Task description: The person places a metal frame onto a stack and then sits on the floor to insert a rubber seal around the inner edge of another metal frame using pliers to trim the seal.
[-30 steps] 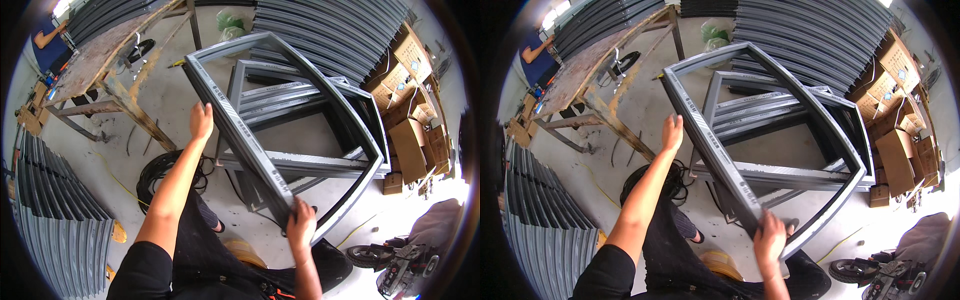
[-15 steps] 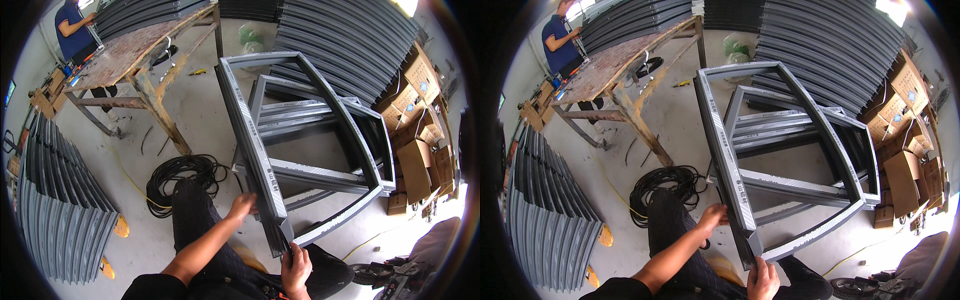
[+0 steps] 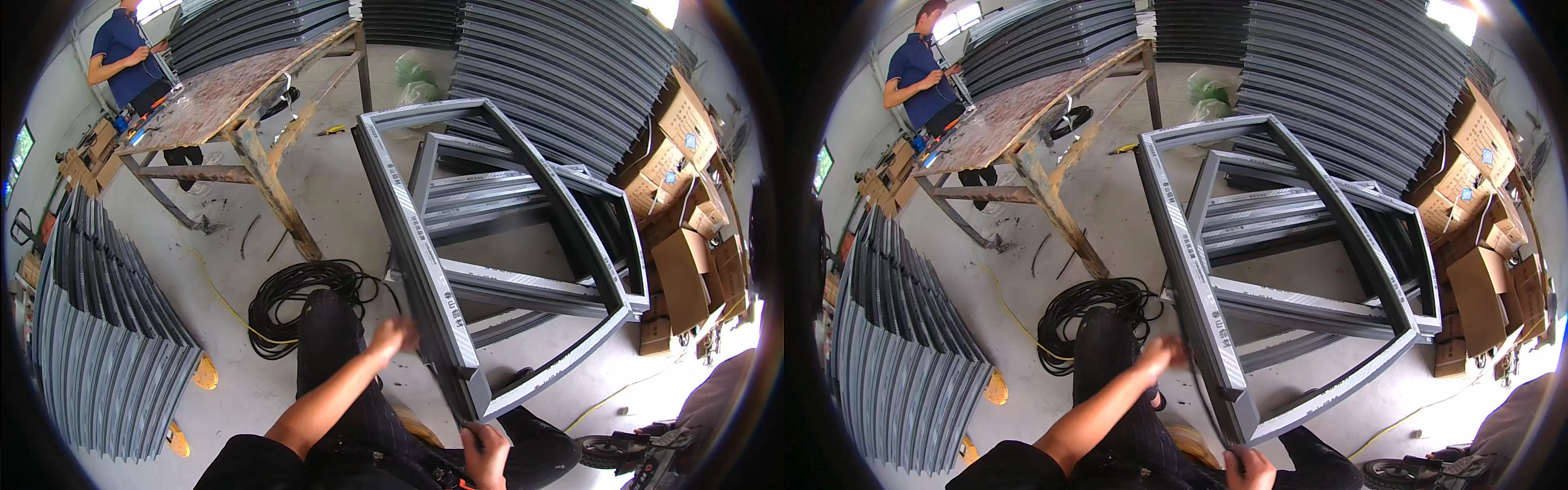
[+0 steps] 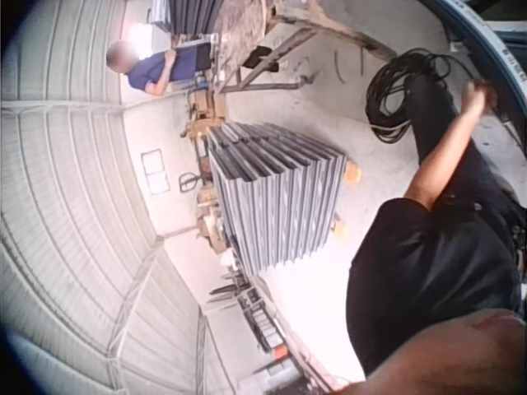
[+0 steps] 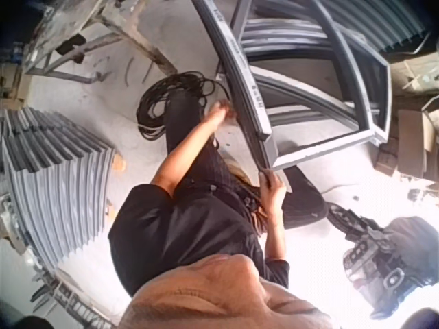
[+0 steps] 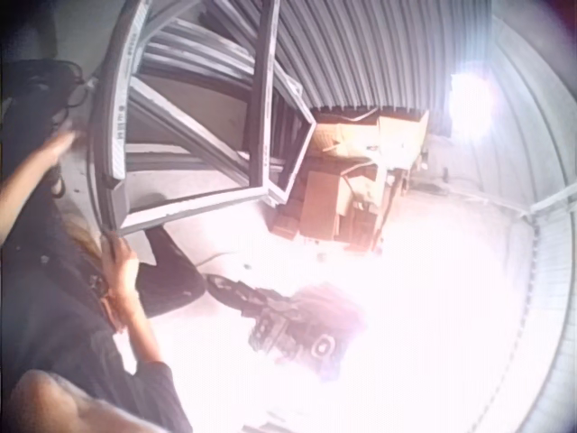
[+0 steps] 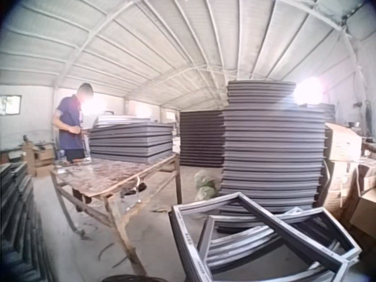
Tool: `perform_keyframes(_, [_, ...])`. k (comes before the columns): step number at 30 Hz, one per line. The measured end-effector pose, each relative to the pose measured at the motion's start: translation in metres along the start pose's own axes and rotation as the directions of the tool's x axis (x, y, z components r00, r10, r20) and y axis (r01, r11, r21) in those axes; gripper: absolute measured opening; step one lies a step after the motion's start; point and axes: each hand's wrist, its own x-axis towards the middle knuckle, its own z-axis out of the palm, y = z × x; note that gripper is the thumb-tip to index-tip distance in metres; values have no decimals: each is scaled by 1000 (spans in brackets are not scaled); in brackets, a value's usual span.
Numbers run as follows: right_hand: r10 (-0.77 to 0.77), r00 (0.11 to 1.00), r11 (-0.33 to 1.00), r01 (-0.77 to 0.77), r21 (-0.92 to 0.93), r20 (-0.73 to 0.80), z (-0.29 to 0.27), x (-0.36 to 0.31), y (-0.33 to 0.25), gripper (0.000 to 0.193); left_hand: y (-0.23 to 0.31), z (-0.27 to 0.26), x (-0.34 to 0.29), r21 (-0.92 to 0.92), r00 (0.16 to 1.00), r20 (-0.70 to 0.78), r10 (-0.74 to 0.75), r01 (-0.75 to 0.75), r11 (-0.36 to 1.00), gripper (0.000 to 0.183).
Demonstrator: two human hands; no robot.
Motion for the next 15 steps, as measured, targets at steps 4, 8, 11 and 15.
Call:
perform_keyframes(4, [36, 999, 994, -36, 100, -5, -6, 3, -2, 12, 58, -48, 77, 44, 902, -364, 231, -231, 972, 28])
perform_keyframes(8, [5, 1000, 995, -4, 100, -7, -5, 2, 6, 11, 95, -32, 132, 160, 932, -288, 219, -178, 971, 34])
perform_keyframes(11, [-77, 994, 993, 84, 81, -80, -7, 5, 2, 10, 94, -34, 157, 62, 949, -286, 135, -122, 991, 34])
perform_keyframes(15, [27, 999, 980, -21, 197, -30, -2, 9, 1, 8, 66, -84, 204, 126, 835, -509, 209, -167, 978, 29])
